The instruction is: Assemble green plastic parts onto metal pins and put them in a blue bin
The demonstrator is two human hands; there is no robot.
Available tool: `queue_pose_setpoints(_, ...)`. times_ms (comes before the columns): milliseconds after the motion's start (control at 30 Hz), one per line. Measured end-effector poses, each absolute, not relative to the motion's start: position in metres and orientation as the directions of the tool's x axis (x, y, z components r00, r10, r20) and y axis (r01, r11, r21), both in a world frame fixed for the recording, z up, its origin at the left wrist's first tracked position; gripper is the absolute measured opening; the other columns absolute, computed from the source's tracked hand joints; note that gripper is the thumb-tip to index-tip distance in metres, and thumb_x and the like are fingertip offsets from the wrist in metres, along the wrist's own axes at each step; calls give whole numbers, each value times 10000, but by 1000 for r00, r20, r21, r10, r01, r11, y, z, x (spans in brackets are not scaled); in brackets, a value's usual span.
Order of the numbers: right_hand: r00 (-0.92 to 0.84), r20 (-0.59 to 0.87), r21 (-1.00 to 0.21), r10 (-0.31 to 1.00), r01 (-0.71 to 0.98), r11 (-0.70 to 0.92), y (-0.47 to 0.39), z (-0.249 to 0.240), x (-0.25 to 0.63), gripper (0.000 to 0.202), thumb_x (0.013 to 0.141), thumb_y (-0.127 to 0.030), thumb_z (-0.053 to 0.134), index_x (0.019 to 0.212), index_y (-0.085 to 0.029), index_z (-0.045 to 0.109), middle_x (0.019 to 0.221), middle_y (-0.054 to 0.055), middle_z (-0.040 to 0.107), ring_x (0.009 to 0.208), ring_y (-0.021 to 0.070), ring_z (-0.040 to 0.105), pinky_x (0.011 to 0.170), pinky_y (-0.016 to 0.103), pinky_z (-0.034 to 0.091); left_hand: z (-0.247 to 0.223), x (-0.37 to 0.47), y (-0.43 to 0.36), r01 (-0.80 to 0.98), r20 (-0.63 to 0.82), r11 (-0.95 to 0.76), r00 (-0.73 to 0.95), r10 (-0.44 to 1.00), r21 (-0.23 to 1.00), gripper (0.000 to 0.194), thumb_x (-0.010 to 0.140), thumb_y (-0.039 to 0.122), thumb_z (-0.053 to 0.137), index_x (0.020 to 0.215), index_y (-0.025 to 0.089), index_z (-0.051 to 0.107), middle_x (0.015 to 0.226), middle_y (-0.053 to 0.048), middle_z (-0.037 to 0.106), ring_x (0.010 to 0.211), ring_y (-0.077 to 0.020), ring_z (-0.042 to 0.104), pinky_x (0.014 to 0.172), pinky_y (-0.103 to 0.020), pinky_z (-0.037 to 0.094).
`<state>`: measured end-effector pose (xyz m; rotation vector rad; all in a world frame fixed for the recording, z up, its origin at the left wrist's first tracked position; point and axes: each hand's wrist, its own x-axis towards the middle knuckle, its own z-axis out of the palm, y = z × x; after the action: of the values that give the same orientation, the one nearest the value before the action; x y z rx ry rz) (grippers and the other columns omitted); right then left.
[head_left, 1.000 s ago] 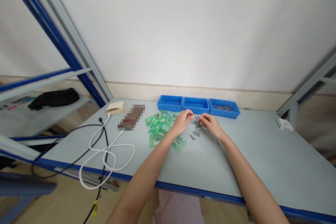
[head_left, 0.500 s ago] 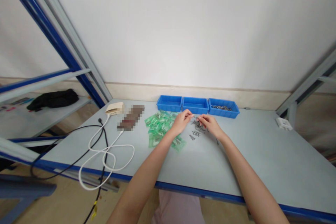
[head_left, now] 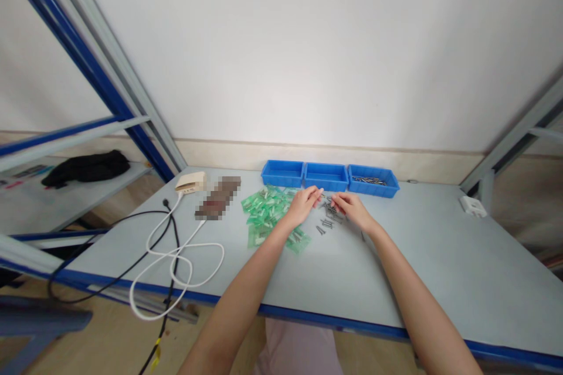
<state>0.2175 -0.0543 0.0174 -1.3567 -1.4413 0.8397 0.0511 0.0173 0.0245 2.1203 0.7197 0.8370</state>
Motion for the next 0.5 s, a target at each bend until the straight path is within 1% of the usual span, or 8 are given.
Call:
queue_pose_setpoints(33,72,167,-944,983,301,139,-54,17,221,414,774,-551,497,638,-168,574,513,-27,491,441,83,386,449,227,287,24,51,17,222,351,-596,633,690,771,414,916,432,298,797,158,585,676,-1,594,647,-129,548,677,-244,426)
queue_pose_setpoints(100,138,141,-965,980,242,105,-52,16,231,414,729,-565,546,629,-165,584,505,-26,497,432,81,391,438,226,287,23,49,18,223,388,-660,660,644,717,396,929,404,284,972,179,607,938,-34,652,874,-154,590,826,-265,429)
queue_pose_setpoints(167,276,108,-986,955,155,66,-49,12,245,405,673,-564,602,615,-163,586,500,-27,501,415,73,393,419,221,283,18,48,20,273,386,-725,700,600,632,366,931,373,308,1130,215,570,1182,-38,591,1094,-169,528,962,-289,372)
queue_pose_setpoints(200,361,84,-994,929,92,54,-48,10,253,394,651,-554,625,617,-164,587,501,-30,503,405,67,390,408,216,279,15,47,21,317,370,-749,717,591,582,367,930,364,317,1182,225,545,1255,-37,550,1161,-174,486,1003,-303,342)
queue_pose_setpoints(267,536,13,-996,844,-71,60,-45,5,267,357,638,-521,648,641,-168,588,515,-37,511,386,53,384,385,203,267,7,47,25,405,331,-779,739,587,478,388,929,365,328,1242,220,506,1323,-45,496,1229,-189,426,1043,-332,302)
queue_pose_setpoints(333,661,-79,-968,746,-230,101,-45,0,281,316,661,-490,636,673,-178,583,523,-42,520,370,46,384,366,194,261,2,46,27,454,303,-804,761,574,384,419,924,391,338,1274,208,477,1341,-57,477,1251,-201,398,1051,-352,288)
queue_pose_setpoints(400,712,-146,-930,687,-336,151,-45,-5,291,283,700,-470,605,692,-188,576,513,-45,524,362,49,392,356,191,272,-1,46,29,469,288,-825,781,554,315,446,917,425,342,1295,215,450,1341,-62,473,1241,-207,396,1032,-362,302)
queue_pose_setpoints(500,705,-170,-897,688,-400,188,-46,-8,299,256,738,-450,570,733,-195,598,510,-46,528,366,50,411,362,186,301,2,46,27,497,277,-833,787,551,245,452,910,439,349,1314,249,418,1334,-60,465,1190,-219,420,969,-364,344)
